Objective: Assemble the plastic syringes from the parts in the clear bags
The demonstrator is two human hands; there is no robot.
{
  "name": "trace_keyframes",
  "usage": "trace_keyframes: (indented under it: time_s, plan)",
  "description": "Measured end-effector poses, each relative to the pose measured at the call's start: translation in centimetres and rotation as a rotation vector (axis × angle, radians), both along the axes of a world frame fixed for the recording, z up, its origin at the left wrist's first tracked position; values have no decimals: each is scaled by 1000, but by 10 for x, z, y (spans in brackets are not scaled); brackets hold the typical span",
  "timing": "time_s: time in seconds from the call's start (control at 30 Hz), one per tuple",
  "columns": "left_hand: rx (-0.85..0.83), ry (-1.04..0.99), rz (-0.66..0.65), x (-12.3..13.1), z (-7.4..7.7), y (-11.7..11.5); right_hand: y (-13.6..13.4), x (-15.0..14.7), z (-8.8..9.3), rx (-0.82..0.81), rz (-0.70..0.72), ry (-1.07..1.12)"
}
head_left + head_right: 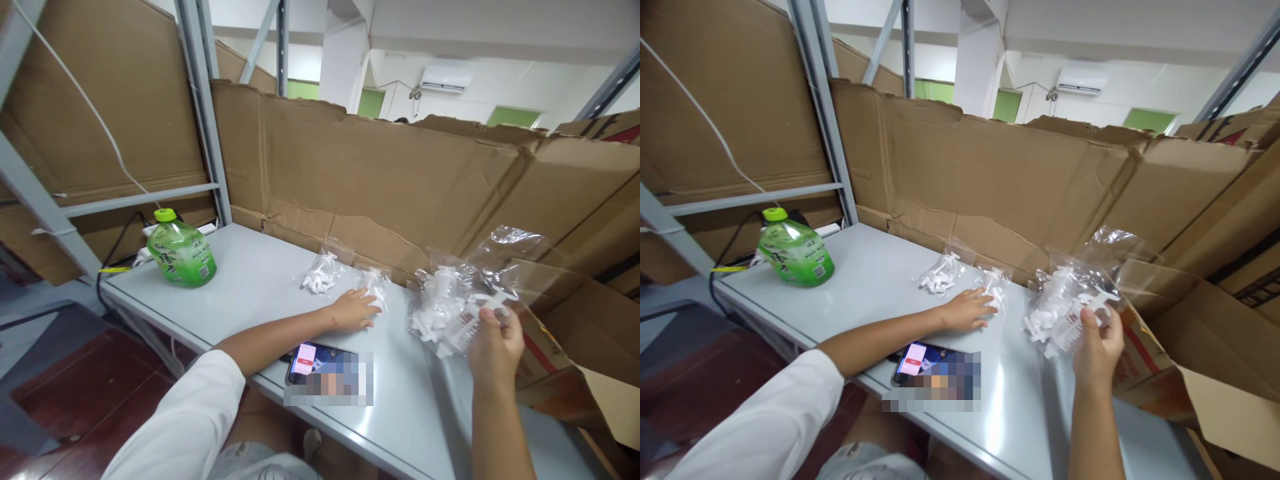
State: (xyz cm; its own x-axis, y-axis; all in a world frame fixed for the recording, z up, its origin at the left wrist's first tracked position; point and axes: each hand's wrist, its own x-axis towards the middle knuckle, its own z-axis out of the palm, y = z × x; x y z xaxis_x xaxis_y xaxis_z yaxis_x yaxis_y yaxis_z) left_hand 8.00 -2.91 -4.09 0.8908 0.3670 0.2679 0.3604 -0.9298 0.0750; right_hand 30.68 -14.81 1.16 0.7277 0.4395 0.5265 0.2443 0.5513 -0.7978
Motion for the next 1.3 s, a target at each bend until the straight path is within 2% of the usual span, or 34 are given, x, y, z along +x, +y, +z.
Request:
trace_keyframes:
  time_s: [0.1, 0.2, 0.27, 0.33, 0.43, 0.53, 0.83, 1.07, 1.2, 1.3]
  plan:
    - [-13, -109, 56, -21, 7, 8, 1, 0, -1, -12, -4, 12]
    - [-39, -184, 286, -49, 9, 31, 2, 0, -1, -13, 6, 15]
    - [-127, -185, 461, -70, 6, 51, 2, 0, -1, -13, 11, 16]
    - [-225, -155, 516, -88, -2, 68, 2, -2, -2, -19, 19, 17]
    - [-269, -138, 495, -104, -14, 80, 3, -4, -4, -32, 32, 9]
    - [-280, -168, 462, -105, -21, 78, 4, -5, -6, -36, 36, -9]
    - [-523, -411, 219, -91, -20, 70, 5, -9, -6, -79, 64, 37]
    - [-543, -468, 231, -95, -19, 70, 3, -15, -4, -123, 105, 46]
    - [-470, -477, 274, -102, -18, 68, 3, -18, -3, -165, 112, 30]
    - [-406, -541, 323, -103, -11, 60, 3, -24, -4, -190, 126, 20]
